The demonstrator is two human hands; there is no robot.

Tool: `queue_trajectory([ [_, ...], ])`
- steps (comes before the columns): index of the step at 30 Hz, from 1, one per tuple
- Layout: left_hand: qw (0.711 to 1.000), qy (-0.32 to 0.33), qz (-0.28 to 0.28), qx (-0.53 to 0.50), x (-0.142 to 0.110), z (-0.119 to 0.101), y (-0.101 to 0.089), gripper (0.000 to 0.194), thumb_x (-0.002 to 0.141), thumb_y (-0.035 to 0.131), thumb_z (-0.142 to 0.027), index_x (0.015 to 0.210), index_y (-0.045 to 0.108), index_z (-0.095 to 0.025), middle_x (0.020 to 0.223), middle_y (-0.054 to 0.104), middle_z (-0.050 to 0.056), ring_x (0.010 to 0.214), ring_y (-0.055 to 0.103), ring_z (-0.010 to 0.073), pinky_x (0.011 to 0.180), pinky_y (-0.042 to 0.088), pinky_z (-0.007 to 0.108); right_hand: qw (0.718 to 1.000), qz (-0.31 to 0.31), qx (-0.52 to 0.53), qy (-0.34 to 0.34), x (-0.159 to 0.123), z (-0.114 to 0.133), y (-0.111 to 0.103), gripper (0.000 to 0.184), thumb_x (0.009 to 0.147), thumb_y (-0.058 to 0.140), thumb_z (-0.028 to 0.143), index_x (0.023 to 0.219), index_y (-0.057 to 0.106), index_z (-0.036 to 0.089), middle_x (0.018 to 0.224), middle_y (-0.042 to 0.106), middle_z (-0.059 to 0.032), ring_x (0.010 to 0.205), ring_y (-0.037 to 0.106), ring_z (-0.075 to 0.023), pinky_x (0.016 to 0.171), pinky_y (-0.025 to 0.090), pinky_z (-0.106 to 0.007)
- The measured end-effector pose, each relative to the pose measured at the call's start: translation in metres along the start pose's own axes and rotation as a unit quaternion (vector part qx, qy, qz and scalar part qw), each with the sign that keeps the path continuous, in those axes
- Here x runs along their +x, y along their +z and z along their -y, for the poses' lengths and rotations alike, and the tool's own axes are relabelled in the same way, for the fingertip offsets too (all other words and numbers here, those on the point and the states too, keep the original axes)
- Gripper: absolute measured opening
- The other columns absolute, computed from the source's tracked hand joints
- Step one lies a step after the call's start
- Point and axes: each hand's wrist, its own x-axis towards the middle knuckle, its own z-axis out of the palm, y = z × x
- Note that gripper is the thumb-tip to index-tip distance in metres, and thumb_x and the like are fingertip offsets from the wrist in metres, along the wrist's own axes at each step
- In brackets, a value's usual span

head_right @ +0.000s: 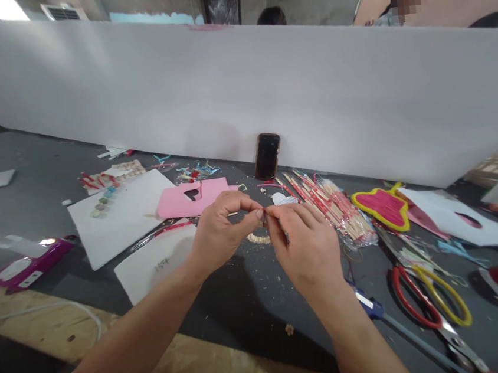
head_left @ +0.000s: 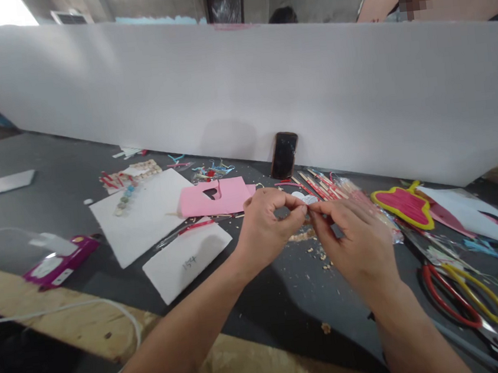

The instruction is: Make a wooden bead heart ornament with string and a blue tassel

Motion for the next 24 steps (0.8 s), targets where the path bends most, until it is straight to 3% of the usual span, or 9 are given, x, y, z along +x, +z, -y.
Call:
queue_trajectory([
  [9, 0.999, 0.045, 0.005, 0.018, 0.0006, 0.0017, -0.0010, 0.012, 0.076, 0.060, -0.016, 0.072, 0.067, -0.025, 0.076, 0.070, -0.002, 0.093, 0.057, 0.0191, 0.088, 0.042, 0.039, 1.000, 0.003, -0.016, -0.016, -0.0004, -0.0013, -0.0017, 0.008, 0.086, 0.056, 0.018, 0.086, 0.064, 0.017, 0.079, 0.071, -0.0059, 0.074, 0.065, -0.0182, 0.070, 0.049, -0.030],
  [18, 0.968, 0.169, -0.033, 0.182, -0.0055, -0.0013, 0.0010, 0.016, 0.084, 0.056, -0.023, 0.071, 0.066, -0.023, 0.076, 0.070, -0.002, 0.098, 0.054, 0.0210, 0.094, 0.031, 0.044, 0.999, 0.017, 0.008, 0.037, -0.0008, 0.0006, -0.0012, 0.009, 0.082, 0.056, 0.017, 0.077, 0.063, 0.020, 0.072, 0.068, -0.0022, 0.069, 0.063, -0.0169, 0.063, 0.046, -0.028],
  [21, 0.973, 0.149, -0.024, 0.173, -0.0059, -0.0028, 0.0012, 0.015, 0.082, 0.056, -0.023, 0.070, 0.066, -0.024, 0.075, 0.070, -0.002, 0.098, 0.055, 0.0211, 0.094, 0.031, 0.043, 0.999, 0.005, 0.012, 0.035, -0.0001, 0.0004, -0.0021, 0.009, 0.079, 0.057, 0.015, 0.073, 0.060, 0.021, 0.067, 0.065, 0.0000, 0.065, 0.061, -0.0152, 0.062, 0.046, -0.027],
  [24, 0.990, 0.077, -0.003, 0.121, -0.0042, -0.0028, 0.0006, 0.011, 0.077, 0.059, -0.020, 0.069, 0.065, -0.025, 0.076, 0.070, -0.003, 0.095, 0.056, 0.0203, 0.092, 0.035, 0.041, 0.999, -0.005, 0.011, 0.031, 0.0008, 0.0004, -0.0029, 0.009, 0.079, 0.057, 0.014, 0.075, 0.059, 0.022, 0.067, 0.065, 0.0007, 0.063, 0.059, -0.0146, 0.064, 0.046, -0.028],
])
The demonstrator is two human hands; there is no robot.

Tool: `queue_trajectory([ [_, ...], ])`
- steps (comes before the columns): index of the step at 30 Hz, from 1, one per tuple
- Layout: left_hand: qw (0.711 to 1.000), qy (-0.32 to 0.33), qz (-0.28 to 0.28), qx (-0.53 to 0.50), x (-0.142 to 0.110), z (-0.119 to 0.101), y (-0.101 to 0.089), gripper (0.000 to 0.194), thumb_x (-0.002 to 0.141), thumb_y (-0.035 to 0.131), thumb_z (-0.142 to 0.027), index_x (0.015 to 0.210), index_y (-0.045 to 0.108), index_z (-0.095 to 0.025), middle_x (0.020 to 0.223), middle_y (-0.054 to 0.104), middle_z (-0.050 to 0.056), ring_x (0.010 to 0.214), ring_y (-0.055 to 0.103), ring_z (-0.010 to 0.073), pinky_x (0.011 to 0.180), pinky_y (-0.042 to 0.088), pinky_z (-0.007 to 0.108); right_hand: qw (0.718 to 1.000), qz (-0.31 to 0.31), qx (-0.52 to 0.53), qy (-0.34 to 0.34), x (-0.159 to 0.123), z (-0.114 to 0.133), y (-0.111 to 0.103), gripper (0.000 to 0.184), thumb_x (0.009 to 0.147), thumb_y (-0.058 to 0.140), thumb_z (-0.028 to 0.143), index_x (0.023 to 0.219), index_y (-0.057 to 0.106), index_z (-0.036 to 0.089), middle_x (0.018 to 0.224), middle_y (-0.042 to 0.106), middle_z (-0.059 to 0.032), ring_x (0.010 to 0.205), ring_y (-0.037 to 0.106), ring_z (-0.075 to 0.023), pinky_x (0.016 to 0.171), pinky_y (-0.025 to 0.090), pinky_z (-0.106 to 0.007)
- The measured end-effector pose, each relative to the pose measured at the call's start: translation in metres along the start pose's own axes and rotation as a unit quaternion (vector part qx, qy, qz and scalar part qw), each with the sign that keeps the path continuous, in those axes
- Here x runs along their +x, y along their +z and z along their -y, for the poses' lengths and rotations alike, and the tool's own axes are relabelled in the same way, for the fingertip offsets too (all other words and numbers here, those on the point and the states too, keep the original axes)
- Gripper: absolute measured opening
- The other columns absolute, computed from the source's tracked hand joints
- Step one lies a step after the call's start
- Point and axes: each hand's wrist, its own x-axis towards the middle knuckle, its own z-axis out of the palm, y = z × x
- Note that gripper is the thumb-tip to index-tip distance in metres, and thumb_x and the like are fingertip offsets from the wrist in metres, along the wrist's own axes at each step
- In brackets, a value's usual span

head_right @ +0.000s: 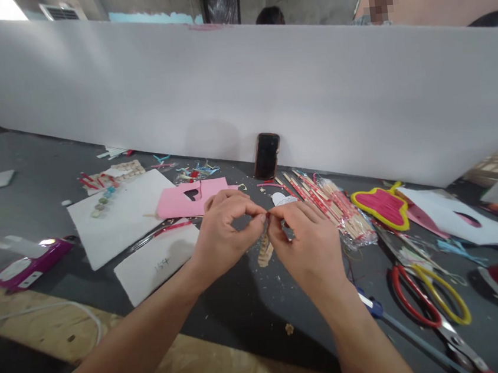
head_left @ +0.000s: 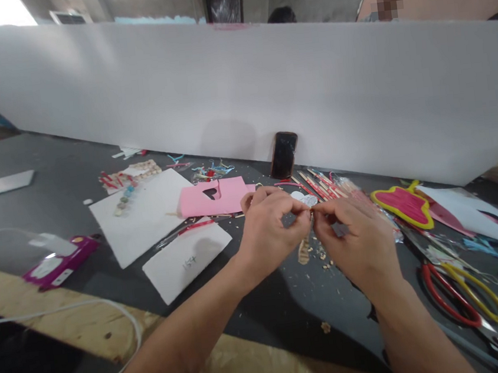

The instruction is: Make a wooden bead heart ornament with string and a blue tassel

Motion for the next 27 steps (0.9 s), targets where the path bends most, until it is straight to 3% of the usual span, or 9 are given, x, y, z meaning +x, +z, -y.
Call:
queue_trajectory([
  [3, 0.996, -0.047, 0.036, -0.070, 0.0020, 0.0023, -0.0012, 0.011, 0.078, 0.057, -0.020, 0.071, 0.065, -0.025, 0.080, 0.070, -0.002, 0.091, 0.058, 0.0192, 0.087, 0.041, 0.038, 1.000, 0.004, 0.003, 0.011, 0.0003, -0.0002, -0.0006, 0.009, 0.079, 0.056, 0.015, 0.075, 0.059, 0.022, 0.066, 0.064, 0.0013, 0.061, 0.058, -0.0145, 0.062, 0.045, -0.028],
  [6, 0.992, -0.049, 0.065, -0.095, 0.0035, 0.0051, -0.0028, 0.011, 0.076, 0.059, -0.019, 0.078, 0.067, -0.025, 0.086, 0.071, 0.000, 0.093, 0.058, 0.0195, 0.088, 0.042, 0.038, 0.999, 0.013, 0.010, 0.031, -0.0007, -0.0014, -0.0006, 0.009, 0.078, 0.057, 0.015, 0.077, 0.060, 0.023, 0.067, 0.064, 0.0017, 0.059, 0.057, -0.0138, 0.061, 0.045, -0.028],
  [11, 0.992, -0.033, 0.084, -0.086, 0.0049, 0.0080, -0.0042, 0.009, 0.074, 0.064, -0.021, 0.078, 0.070, -0.026, 0.086, 0.071, -0.001, 0.098, 0.056, 0.0218, 0.092, 0.039, 0.040, 0.999, 0.024, 0.024, 0.029, -0.0016, -0.0020, -0.0003, 0.008, 0.079, 0.058, 0.015, 0.077, 0.059, 0.023, 0.068, 0.064, 0.0025, 0.057, 0.056, -0.0123, 0.067, 0.046, -0.029],
  [27, 0.994, 0.001, 0.102, -0.027, 0.0039, 0.0076, -0.0069, 0.007, 0.075, 0.067, -0.027, 0.069, 0.070, -0.026, 0.090, 0.066, -0.001, 0.100, 0.049, 0.0222, 0.089, 0.033, 0.042, 0.999, -0.001, 0.029, 0.037, 0.0003, -0.0032, -0.0037, 0.007, 0.080, 0.056, 0.015, 0.079, 0.059, 0.022, 0.071, 0.063, 0.0005, 0.065, 0.058, -0.0150, 0.059, 0.044, -0.028],
])
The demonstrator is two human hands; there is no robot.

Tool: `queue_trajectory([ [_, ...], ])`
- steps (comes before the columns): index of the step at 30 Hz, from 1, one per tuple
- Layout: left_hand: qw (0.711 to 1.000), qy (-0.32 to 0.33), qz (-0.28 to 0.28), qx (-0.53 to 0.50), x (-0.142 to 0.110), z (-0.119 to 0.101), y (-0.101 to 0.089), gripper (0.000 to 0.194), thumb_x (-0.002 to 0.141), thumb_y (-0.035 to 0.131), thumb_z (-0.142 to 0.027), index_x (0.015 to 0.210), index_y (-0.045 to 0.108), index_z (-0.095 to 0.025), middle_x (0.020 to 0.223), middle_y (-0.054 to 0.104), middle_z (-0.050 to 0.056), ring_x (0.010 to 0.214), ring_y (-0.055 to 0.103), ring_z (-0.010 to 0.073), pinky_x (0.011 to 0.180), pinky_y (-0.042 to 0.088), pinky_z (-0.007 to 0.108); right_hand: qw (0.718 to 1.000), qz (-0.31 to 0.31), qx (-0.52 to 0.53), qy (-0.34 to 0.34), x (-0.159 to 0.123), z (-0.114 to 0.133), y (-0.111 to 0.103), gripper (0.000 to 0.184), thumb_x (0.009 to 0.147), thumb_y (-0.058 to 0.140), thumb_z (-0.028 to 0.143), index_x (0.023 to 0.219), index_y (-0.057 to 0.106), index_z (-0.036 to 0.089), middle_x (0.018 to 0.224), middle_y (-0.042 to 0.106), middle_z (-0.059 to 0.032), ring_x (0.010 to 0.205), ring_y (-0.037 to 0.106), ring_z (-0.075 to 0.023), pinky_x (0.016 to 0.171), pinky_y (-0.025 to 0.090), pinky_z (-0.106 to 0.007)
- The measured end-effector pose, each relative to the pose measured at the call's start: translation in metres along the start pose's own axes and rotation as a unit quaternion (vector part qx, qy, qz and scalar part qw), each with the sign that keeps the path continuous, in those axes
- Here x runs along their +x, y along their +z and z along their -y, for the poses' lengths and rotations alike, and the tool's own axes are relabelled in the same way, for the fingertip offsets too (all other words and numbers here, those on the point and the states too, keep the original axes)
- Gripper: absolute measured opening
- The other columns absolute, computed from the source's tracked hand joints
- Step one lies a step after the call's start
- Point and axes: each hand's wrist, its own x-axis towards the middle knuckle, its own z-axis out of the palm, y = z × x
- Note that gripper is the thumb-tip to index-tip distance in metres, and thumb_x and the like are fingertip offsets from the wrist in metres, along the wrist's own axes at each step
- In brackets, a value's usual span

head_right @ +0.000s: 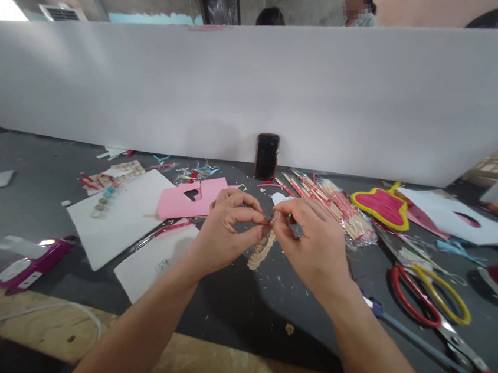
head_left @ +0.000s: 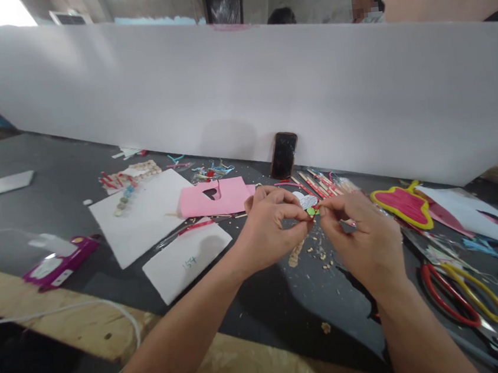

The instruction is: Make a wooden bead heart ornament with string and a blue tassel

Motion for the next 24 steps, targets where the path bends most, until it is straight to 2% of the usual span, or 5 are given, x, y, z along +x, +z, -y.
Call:
queue_trajectory([
  [8, 0.999, -0.005, 0.032, -0.043, 0.0009, 0.0058, -0.0019, 0.006, 0.076, 0.068, -0.030, 0.082, 0.071, -0.029, 0.093, 0.069, -0.002, 0.103, 0.050, 0.0233, 0.093, 0.033, 0.042, 0.999, 0.033, 0.012, 0.028, 0.0005, 0.0019, 0.0001, 0.006, 0.078, 0.058, 0.018, 0.076, 0.061, 0.021, 0.065, 0.062, 0.0024, 0.057, 0.055, -0.0123, 0.054, 0.041, -0.025],
  [16, 1.000, -0.007, 0.001, 0.009, 0.0011, 0.0048, 0.0005, 0.004, 0.076, 0.066, -0.028, 0.076, 0.070, -0.028, 0.091, 0.070, -0.003, 0.102, 0.050, 0.0223, 0.094, 0.030, 0.042, 0.998, 0.047, 0.017, 0.043, 0.0008, 0.0046, -0.0007, 0.007, 0.078, 0.058, 0.019, 0.074, 0.063, 0.021, 0.063, 0.063, 0.0024, 0.055, 0.054, -0.0124, 0.053, 0.040, -0.025],
  [24, 1.000, 0.005, -0.003, 0.017, 0.0016, 0.0045, 0.0010, 0.004, 0.073, 0.067, -0.025, 0.074, 0.070, -0.027, 0.090, 0.070, -0.003, 0.101, 0.050, 0.0232, 0.092, 0.030, 0.044, 0.995, 0.059, 0.049, 0.058, 0.0023, 0.0062, -0.0019, 0.008, 0.078, 0.058, 0.018, 0.073, 0.064, 0.020, 0.061, 0.062, 0.0028, 0.053, 0.052, -0.0114, 0.052, 0.041, -0.024],
])
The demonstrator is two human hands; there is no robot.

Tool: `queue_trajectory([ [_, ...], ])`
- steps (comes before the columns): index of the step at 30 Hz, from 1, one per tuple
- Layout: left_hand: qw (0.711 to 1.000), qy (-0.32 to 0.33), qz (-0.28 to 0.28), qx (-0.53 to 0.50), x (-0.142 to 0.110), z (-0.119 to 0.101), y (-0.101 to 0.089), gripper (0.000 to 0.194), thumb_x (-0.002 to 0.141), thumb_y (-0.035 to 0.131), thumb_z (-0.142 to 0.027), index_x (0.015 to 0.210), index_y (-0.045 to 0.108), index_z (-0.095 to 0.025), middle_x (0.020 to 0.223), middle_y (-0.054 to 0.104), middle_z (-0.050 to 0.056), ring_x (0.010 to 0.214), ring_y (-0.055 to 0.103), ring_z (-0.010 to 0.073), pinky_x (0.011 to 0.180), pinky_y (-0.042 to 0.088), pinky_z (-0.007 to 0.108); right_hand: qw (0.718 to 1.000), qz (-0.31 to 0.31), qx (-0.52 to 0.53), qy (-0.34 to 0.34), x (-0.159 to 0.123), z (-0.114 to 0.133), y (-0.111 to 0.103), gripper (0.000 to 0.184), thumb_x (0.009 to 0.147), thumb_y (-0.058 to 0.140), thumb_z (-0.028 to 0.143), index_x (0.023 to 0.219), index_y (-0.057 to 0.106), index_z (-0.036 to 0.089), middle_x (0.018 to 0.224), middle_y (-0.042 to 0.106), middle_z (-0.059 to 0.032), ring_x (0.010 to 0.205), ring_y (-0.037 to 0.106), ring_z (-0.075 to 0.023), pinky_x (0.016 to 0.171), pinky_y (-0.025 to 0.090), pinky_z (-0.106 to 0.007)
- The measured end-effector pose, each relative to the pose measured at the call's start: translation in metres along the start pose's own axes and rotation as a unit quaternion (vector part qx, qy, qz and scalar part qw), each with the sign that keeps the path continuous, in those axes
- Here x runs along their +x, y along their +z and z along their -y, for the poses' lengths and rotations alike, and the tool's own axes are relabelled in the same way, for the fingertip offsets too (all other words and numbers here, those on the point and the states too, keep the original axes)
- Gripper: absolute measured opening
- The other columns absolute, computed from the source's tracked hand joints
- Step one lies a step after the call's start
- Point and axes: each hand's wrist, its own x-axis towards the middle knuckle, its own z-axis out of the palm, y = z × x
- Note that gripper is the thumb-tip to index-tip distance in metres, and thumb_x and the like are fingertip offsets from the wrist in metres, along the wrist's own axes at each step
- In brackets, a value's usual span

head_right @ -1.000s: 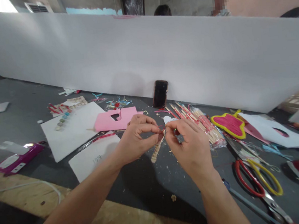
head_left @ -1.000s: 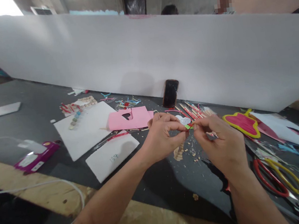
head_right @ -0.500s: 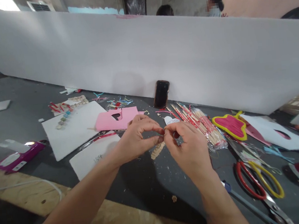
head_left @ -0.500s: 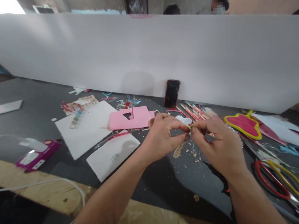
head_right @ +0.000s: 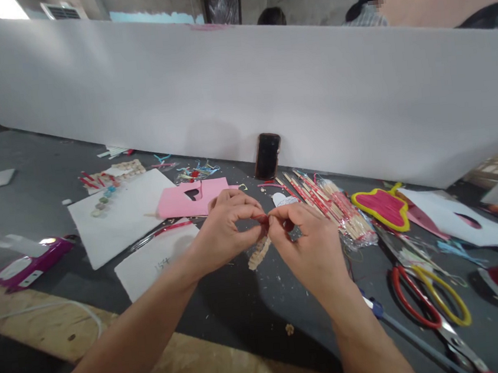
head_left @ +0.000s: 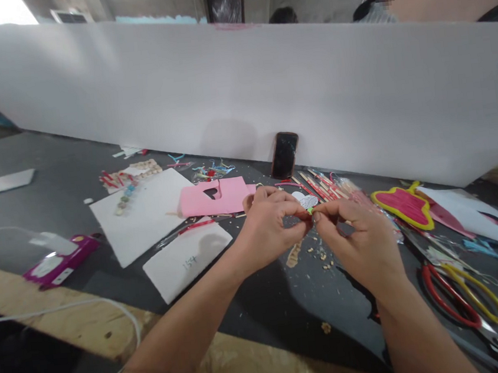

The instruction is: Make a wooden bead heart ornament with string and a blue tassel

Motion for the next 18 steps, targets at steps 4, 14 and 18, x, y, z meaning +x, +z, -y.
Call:
queue_trajectory([
  [4, 0.999, -0.010, 0.002, -0.037, 0.001, 0.002, -0.002, 0.004, 0.075, 0.067, -0.027, 0.072, 0.070, -0.027, 0.089, 0.070, -0.002, 0.101, 0.052, 0.0222, 0.095, 0.033, 0.044, 1.000, -0.005, 0.015, 0.006, 0.000, -0.003, -0.002, 0.008, 0.081, 0.057, 0.020, 0.081, 0.065, 0.020, 0.067, 0.064, 0.0016, 0.058, 0.055, -0.0120, 0.054, 0.043, -0.024],
  [14, 0.991, -0.052, -0.023, -0.123, 0.003, 0.003, -0.005, 0.007, 0.075, 0.068, -0.023, 0.068, 0.069, -0.023, 0.085, 0.068, 0.001, 0.098, 0.056, 0.0206, 0.092, 0.041, 0.040, 0.997, 0.041, -0.006, -0.061, -0.001, -0.018, 0.003, 0.007, 0.079, 0.064, 0.026, 0.082, 0.069, 0.022, 0.104, 0.062, -0.0080, 0.100, 0.053, -0.0251, 0.087, 0.042, -0.046],
  [18, 0.990, -0.051, -0.031, -0.127, 0.003, 0.005, -0.004, 0.003, 0.074, 0.070, -0.024, 0.071, 0.069, -0.022, 0.085, 0.068, 0.003, 0.098, 0.056, 0.0215, 0.091, 0.041, 0.040, 0.998, 0.059, 0.016, -0.024, -0.002, -0.014, 0.006, 0.008, 0.079, 0.063, 0.027, 0.080, 0.069, 0.022, 0.108, 0.060, -0.0087, 0.104, 0.051, -0.0263, 0.088, 0.042, -0.046],
])
